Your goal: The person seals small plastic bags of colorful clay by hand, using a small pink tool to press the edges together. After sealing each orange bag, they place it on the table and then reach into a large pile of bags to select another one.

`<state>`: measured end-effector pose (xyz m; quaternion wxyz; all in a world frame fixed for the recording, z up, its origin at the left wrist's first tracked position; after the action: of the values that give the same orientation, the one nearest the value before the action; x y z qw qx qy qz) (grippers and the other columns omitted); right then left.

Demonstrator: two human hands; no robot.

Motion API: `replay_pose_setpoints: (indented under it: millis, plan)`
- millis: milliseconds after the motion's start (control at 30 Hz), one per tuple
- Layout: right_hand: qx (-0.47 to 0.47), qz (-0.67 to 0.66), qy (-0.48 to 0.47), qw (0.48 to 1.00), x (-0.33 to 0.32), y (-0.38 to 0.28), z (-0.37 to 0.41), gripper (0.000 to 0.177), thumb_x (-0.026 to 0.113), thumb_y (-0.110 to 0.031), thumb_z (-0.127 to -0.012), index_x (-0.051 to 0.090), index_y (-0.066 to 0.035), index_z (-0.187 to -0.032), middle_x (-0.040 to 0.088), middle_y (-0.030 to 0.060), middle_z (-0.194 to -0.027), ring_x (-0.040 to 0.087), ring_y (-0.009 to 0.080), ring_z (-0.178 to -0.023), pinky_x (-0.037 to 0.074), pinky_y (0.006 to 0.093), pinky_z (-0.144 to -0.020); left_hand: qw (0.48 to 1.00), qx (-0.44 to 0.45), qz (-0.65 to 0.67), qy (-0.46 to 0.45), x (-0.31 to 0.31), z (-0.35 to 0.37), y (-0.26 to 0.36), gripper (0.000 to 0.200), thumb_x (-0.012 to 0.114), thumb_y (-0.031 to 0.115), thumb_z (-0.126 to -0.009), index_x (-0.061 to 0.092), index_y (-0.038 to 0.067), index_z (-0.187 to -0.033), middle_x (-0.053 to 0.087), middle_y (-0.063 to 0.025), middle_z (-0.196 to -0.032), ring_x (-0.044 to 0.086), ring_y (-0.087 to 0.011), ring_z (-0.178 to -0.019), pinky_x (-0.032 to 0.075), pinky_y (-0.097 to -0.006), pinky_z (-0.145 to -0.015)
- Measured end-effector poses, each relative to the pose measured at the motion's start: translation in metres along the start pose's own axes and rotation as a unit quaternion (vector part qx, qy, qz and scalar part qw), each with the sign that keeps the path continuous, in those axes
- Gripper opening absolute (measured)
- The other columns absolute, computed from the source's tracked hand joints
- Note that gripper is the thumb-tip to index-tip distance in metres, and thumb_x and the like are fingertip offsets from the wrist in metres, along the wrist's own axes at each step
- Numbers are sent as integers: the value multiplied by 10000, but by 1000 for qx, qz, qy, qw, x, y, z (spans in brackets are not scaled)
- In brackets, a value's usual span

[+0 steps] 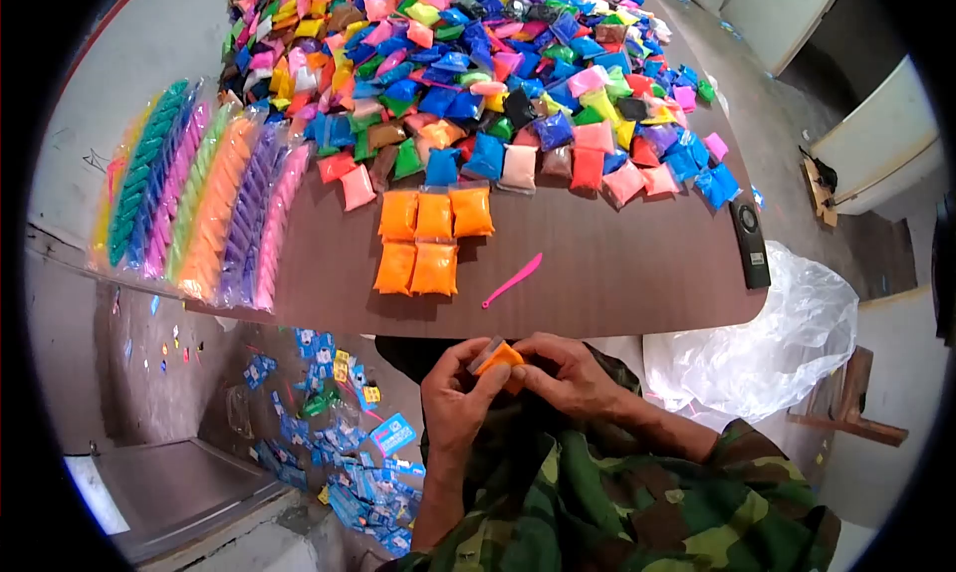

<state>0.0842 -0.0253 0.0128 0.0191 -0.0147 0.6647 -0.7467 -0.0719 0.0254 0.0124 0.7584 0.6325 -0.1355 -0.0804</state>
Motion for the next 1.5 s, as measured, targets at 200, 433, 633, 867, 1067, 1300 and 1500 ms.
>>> replay_pose_setpoints:
  millis: [200, 433, 633, 867, 1067, 1300, 1500]
  plan:
    - [16, 31, -12, 999, -1, 3, -3, 268, 694, -147, -1033, 685, 33, -1232, 694, 98, -1035, 670, 163, -923, 552, 315, -817, 995, 55, -79, 5, -4, -3, -2, 181, 807, 130, -998, 748, -17, -1086, 756, -35, -976, 690, -82, -891, 575, -239, -815]
    - [16, 32, -28, 999, -3, 13, -2, 252, 716, -162, -1034, 720, 43, -1181, 728, 127, -1013, 693, 183, -913, 570, 326, -796, 998, -31, -39, -28, 0, -4, -8, 175, 818, 117, -977, 739, -1, -1079, 746, -37, -1010, 681, -85, -876, 562, -232, -796]
    - [-23, 91, -10, 996, -8, 7, -3, 239, 747, -147, -1009, 746, 49, -1145, 751, 130, -968, 698, 181, -855, 568, 329, -758, 992, 17, -112, -51, 1, -3, -19, 173, 832, 120, -965, 759, -1, -1064, 753, -40, -969, 683, -88, -845, 559, -229, -775]
    - [15, 77, -4, 997, -13, 14, -1, 293, 765, -178, -997, 755, 49, -1182, 768, 123, -970, 693, 160, -843, 576, 323, -760, 996, 15, -83, -25, 0, -2, -14, 134, 778, 118, -1011, 764, -8, -1053, 768, -73, -986, 701, -111, -869, 565, -246, -796]
    - [32, -1, -11, 999, -5, 7, 0, 298, 749, -196, -1015, 760, 44, -1192, 760, 101, -981, 687, 150, -858, 568, 292, -765, 989, 75, -124, -18, -1, -3, -7, 158, 755, 137, -1038, 758, -19, -1059, 761, -75, -992, 709, -124, -888, 572, -257, -812]
    - [48, -62, 33, 996, -10, 26, 3, 341, 735, -206, -1050, 734, 60, -1262, 761, 76, -1059, 697, 131, -922, 577, 294, -821, 998, -20, -37, -36, 0, 1, -27, 263, 807, 176, -1005, 731, -18, -1166, 757, -66, -1041, 716, -117, -909, 581, -251, -842]
    - [39, -50, 34, 997, -8, 23, 5, 331, 744, -186, -1046, 734, 50, -1278, 734, 73, -1041, 677, 128, -943, 550, 281, -813, 996, -12, -78, -48, -3, 1, -31, 252, 809, 164, -995, 733, -11, -1161, 757, -63, -1038, 711, -109, -919, 577, -246, -853]
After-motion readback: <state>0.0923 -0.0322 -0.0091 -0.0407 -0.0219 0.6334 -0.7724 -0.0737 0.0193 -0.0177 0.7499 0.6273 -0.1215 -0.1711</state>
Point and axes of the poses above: each hand's wrist, its own z-axis away from the middle knuckle, its own x-axis out of the palm, y = z × x, the point moved 9 cm from there along -z, towards the middle knuckle
